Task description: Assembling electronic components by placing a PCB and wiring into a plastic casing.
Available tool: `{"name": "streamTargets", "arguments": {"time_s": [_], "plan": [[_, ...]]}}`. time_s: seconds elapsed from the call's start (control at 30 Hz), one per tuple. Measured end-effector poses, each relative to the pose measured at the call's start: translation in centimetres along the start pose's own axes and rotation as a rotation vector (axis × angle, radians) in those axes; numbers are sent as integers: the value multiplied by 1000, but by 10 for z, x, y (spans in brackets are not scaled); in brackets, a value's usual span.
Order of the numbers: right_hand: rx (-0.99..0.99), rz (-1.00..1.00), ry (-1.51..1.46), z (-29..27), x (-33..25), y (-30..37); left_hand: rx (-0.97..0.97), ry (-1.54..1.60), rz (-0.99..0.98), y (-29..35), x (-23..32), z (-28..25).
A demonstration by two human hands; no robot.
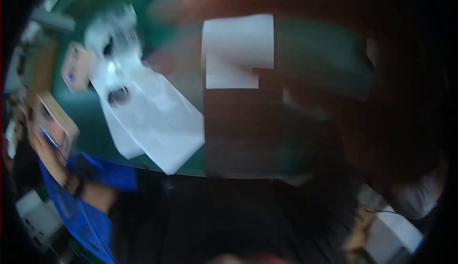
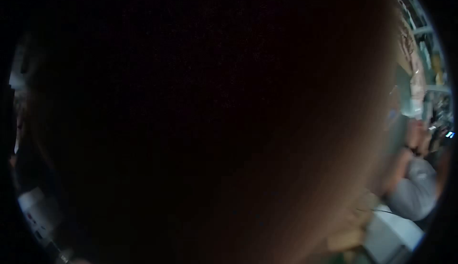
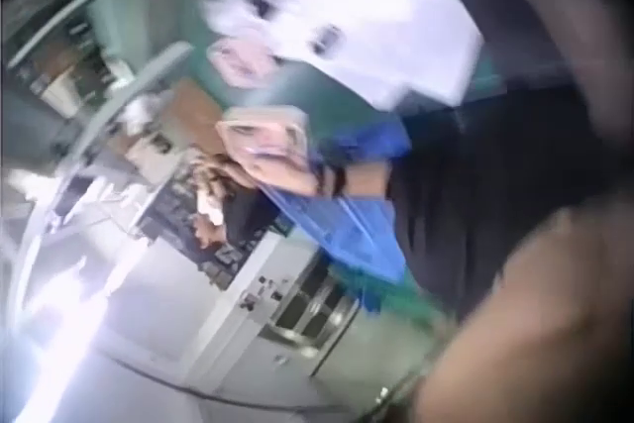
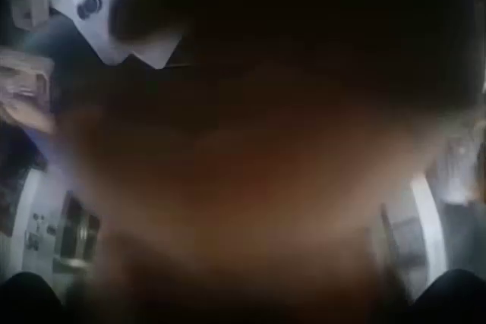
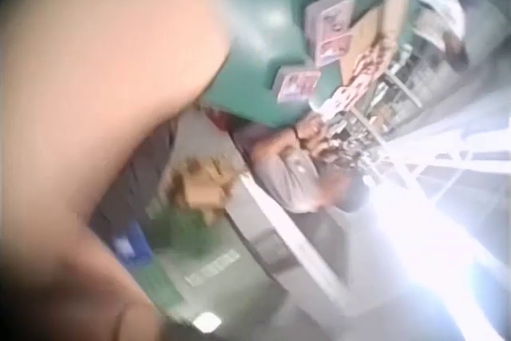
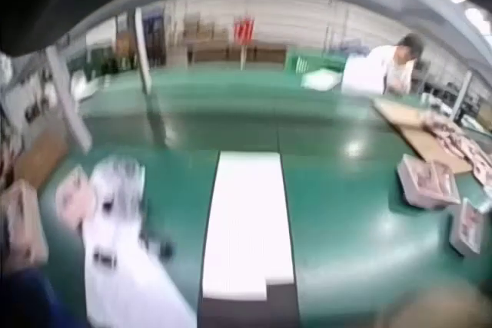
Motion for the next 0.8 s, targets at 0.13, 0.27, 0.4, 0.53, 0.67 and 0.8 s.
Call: {"name": "streamTargets", "arguments": {"time_s": [0.13, 0.27, 0.4, 0.53, 0.67, 0.8], "plan": [[63, 6, 14, 12, -3, 9, 4, 274, 97, -14, -2, -16], [151, 9, -27, 3, -6, -1, 19, 298, 239, 28, 130, -17], [235, -68, -106, 4, -18, -8, -261, 381, 507, 75, 254, 13], [306, -40, -145, -13, -20, 6, -249, 244, 802, 104, 348, 53], [353, 95, -155, -16, -11, 14, -317, 211, 981, 133, 388, 76], [400, 237, -138, -28, 4, 22, -468, 303, 1053, 156, 398, 101]]}}
Point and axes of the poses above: each hand's wrist, its own y-axis away from the middle knuckle, its own z-axis out of the palm, x = y × z, the point moved 5 cm from there along -y, towards the middle knuckle, and after that the axes turned 15 degrees about -y, right-handed, at the moved point
